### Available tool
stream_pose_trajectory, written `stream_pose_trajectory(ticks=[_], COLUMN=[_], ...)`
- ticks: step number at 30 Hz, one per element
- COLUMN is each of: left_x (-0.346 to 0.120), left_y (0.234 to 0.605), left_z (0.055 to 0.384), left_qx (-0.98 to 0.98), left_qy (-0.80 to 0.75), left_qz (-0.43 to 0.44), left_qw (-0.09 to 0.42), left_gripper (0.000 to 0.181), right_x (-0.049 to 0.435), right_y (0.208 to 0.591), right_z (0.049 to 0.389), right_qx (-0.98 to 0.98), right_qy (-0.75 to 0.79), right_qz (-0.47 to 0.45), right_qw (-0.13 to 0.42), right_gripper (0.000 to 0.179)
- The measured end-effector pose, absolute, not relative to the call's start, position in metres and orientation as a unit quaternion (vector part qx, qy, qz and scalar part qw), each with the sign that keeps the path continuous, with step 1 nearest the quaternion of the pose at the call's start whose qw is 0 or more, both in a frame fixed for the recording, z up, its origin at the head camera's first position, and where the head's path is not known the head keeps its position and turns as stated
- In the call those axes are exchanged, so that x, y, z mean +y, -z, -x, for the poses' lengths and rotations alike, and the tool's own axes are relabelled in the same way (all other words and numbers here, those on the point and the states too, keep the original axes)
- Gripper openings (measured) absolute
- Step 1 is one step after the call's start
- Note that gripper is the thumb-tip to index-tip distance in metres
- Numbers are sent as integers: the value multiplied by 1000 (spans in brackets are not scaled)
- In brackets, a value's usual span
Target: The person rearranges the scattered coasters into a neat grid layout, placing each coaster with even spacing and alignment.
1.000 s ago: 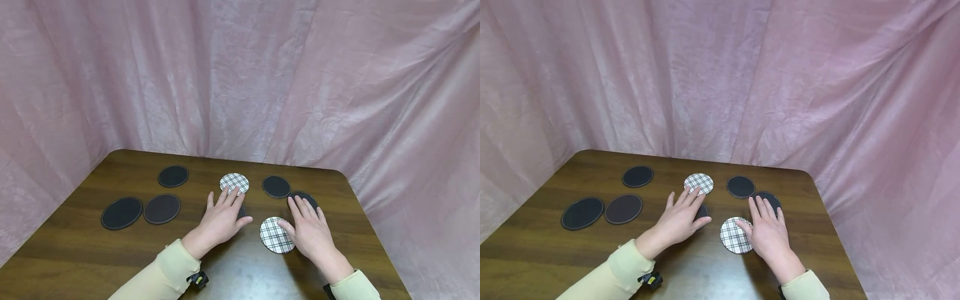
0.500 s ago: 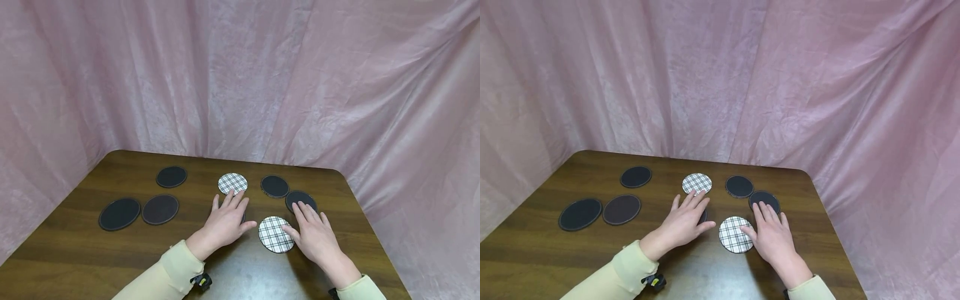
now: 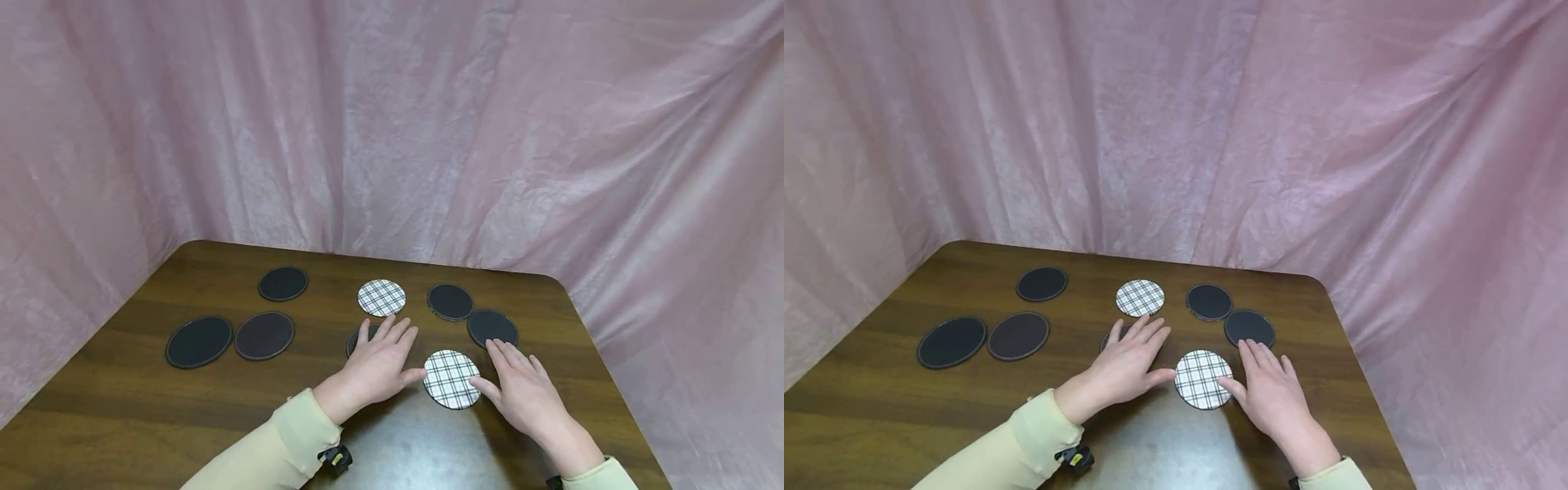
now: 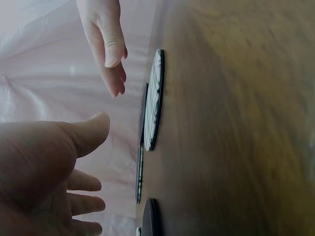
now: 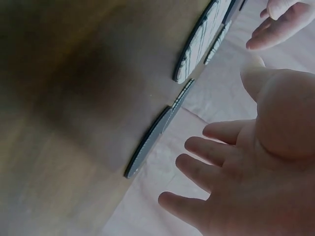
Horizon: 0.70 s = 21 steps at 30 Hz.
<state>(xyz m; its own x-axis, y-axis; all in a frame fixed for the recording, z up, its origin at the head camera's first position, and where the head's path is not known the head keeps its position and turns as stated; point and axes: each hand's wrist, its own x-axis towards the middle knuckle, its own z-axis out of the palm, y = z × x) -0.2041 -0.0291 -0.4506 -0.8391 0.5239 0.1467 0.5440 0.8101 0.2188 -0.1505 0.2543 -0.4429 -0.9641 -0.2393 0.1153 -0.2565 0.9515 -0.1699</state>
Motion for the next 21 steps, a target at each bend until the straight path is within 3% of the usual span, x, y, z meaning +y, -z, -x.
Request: stream_pose_trajectory(ticks=[7,21], left_x=[-25,-19], left_y=[454,456], left_z=[202,201], left_qx=[-950,-945], left_qy=[120,112], left_qz=[286,308], left_qw=[20,-2], left_gripper=[80,83], right_x=[253,242], right_y=[444,443], right_z=[147,151], right_qx=[-982,-974], right_qy=[-128,-166], right_qz=[-139,-155], right_qw=[2,-19], right_gripper=[86,97])
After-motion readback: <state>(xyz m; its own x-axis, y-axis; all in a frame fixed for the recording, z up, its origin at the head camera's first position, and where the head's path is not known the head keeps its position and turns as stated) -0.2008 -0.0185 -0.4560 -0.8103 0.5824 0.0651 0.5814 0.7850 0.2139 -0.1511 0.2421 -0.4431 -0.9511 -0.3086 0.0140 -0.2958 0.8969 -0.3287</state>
